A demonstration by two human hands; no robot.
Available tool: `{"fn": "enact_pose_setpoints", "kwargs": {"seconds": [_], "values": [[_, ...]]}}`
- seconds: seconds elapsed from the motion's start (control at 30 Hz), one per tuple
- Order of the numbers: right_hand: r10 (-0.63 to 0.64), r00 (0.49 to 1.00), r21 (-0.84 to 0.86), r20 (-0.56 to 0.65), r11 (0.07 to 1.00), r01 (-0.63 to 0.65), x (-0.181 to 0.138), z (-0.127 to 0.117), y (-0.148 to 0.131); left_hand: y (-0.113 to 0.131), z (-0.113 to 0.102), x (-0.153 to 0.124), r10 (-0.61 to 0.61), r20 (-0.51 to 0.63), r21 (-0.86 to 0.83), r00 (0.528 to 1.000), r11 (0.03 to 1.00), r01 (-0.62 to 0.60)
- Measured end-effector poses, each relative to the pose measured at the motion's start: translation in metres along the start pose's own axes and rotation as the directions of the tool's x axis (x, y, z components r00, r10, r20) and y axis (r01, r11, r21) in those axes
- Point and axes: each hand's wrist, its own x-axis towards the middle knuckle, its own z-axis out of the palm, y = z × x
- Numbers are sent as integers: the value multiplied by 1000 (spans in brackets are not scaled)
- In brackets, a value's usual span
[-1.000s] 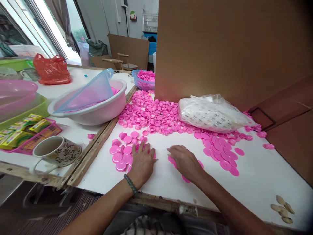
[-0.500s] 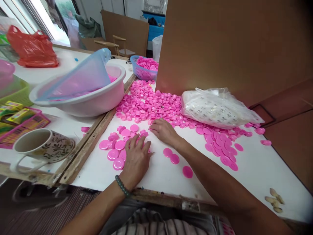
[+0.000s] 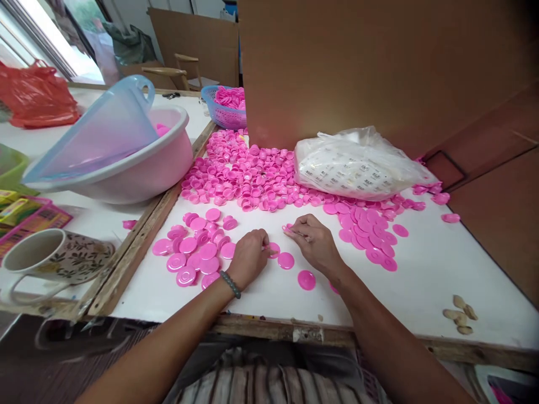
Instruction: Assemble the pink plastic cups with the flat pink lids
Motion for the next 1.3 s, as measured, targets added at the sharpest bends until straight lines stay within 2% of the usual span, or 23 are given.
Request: {"fn": "enact_pose_setpoints", "kwargs": {"seconds": [0.13, 0.27, 0.4, 0.5, 0.77, 0.87, 1.1, 1.3], "values": [[-78, 996, -50, 39, 996, 80, 0, -2, 2, -1, 1, 1, -22, -23, -1, 999, 1000, 22], [-91, 995, -91, 33, 991, 94, -3, -1, 4, 1, 5, 3, 5, -19, 33, 1000, 999, -5], [-103, 993, -80, 53, 991, 107, -3, 1, 6, 2, 1, -2, 151, -104, 91, 983, 986, -142], [-116, 990, -70, 83, 990, 122, -4, 5, 8, -1, -2, -9, 236, -90, 91, 968, 969, -228], [-183, 978, -116, 104, 974, 195, -2, 22, 7, -13, 6, -7, 49, -141, -37, 989, 998, -55], [-217, 964, -172, 156, 955, 243, 3, 30, 2, -16, 8, -2, -3, -148, -70, 989, 998, -7], [-261, 915, -265, 308, 900, 346, 6, 42, -4, -16, 6, -1, -31, -105, -90, 994, 996, 21], [-286, 889, -354, 357, 839, 412, 8, 44, -5, -15, 3, -2, -19, -74, -86, 997, 996, 13]]}}
